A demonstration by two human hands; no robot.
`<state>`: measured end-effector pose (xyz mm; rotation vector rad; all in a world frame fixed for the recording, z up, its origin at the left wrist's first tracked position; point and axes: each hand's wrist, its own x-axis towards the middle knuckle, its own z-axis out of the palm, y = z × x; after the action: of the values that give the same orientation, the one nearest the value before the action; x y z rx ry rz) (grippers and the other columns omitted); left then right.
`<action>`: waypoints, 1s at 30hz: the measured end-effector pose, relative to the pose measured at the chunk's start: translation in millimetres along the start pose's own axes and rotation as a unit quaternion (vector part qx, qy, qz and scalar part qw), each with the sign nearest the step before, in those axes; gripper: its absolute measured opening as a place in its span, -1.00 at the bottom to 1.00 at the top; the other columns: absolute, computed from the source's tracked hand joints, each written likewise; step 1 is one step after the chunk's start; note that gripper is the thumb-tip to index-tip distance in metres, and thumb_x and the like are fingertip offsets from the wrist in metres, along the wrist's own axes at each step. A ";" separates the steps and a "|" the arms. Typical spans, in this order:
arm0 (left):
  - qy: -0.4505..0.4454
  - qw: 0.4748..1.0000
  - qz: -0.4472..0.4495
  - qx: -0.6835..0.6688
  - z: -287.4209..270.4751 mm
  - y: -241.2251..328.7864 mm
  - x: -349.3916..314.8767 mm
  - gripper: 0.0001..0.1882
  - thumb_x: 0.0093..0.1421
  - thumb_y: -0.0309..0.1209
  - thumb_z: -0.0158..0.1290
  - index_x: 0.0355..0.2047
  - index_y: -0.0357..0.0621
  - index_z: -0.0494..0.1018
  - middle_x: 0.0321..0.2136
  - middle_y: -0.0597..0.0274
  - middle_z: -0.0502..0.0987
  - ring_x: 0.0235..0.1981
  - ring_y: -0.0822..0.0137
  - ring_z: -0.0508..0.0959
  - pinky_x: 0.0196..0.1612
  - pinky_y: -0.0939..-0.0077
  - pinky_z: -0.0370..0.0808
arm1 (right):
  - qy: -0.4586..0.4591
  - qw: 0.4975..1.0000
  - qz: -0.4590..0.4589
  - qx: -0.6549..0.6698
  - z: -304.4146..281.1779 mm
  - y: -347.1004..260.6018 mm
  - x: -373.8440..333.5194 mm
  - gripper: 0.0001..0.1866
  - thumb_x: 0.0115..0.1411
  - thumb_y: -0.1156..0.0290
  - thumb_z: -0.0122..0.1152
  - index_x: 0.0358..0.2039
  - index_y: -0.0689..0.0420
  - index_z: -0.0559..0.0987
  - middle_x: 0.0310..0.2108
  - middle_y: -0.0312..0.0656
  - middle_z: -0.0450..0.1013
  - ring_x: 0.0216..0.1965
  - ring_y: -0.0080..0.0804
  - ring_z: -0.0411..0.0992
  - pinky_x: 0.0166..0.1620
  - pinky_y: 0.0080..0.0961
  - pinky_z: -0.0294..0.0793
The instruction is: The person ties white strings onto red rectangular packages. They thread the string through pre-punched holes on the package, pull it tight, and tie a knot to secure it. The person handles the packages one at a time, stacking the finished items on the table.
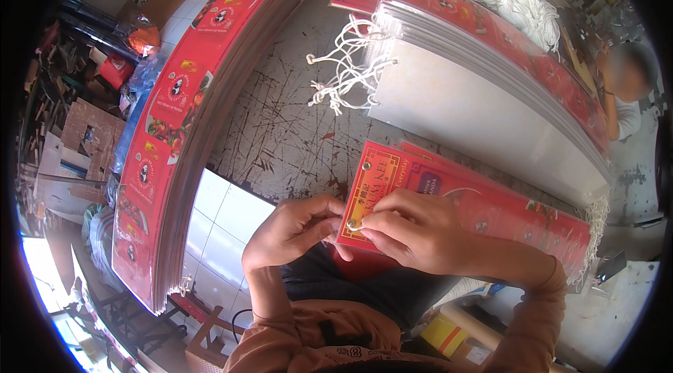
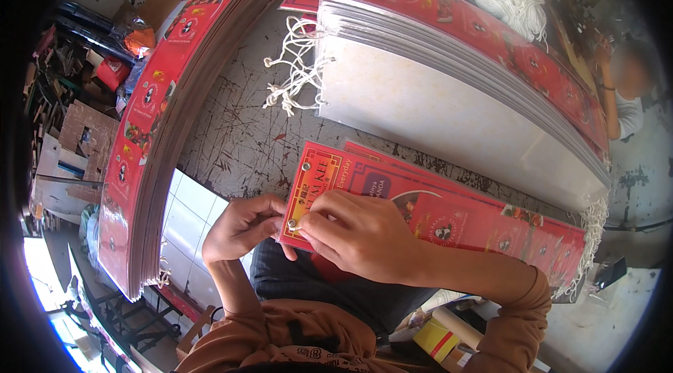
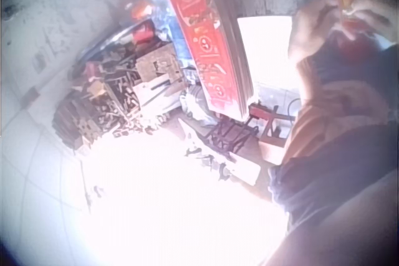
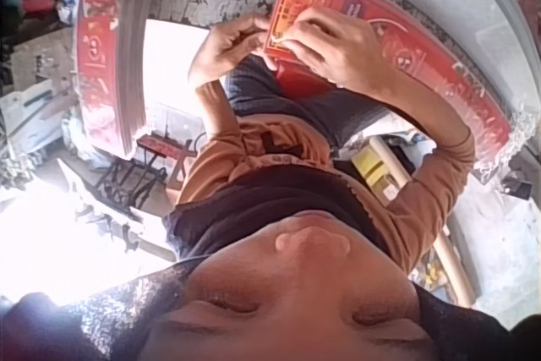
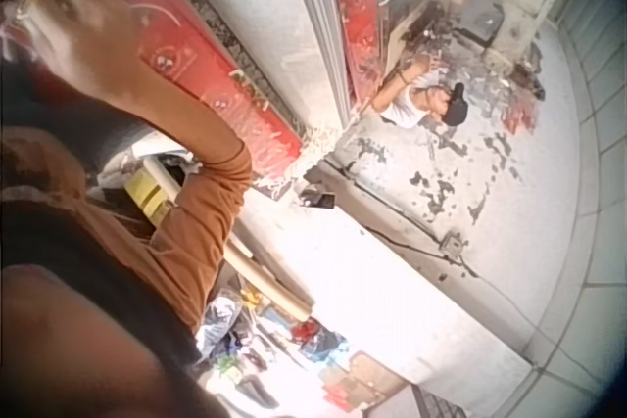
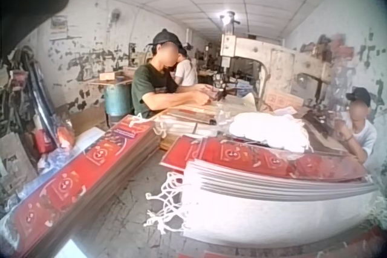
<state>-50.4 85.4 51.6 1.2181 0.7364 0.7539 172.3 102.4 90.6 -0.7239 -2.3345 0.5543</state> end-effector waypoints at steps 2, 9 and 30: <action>0.006 1.000 -0.006 0.018 0.9 3.3 0.4 -0.83 0.27 -0.64 -0.11 -0.16 -0.42 0.39 -0.41 0.08 0.56 -0.37 0.32 0.64 -0.28 0.56 0.52 | 0.002 1.000 0.006 -0.001 0.4 -0.5 -0.2 -0.86 0.02 0.50 0.28 -0.40 0.13 0.49 -0.45 -0.30 0.37 -0.54 -0.47 0.44 -0.49 -0.51 0.44; 0.066 0.996 0.020 0.061 5.4 -2.7 0.3 -0.85 0.24 -0.64 -0.05 -0.18 -0.38 0.41 -0.34 0.12 0.56 -0.27 0.45 0.58 -0.23 0.56 0.52 | -0.019 0.999 0.012 -0.027 -1.4 -3.4 -0.1 -0.77 -0.07 0.51 0.33 -0.37 0.14 0.49 -0.44 -0.32 0.33 -0.53 -0.51 0.44 -0.48 -0.54 0.46; 0.192 0.961 -0.007 0.199 14.9 13.1 -1.9 -0.95 0.17 -0.62 0.00 -0.33 -0.29 0.39 -0.59 0.25 0.55 -0.52 0.45 0.62 -0.49 0.61 0.47 | -0.012 0.998 0.003 -0.065 -1.4 -5.4 -1.9 -0.75 -0.04 0.55 0.26 -0.31 0.18 0.46 -0.42 -0.24 0.31 -0.50 -0.38 0.43 -0.45 -0.49 0.46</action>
<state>-40.6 78.1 67.4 1.4413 1.2621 0.8695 172.6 97.4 93.7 -0.7875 -2.4095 0.4194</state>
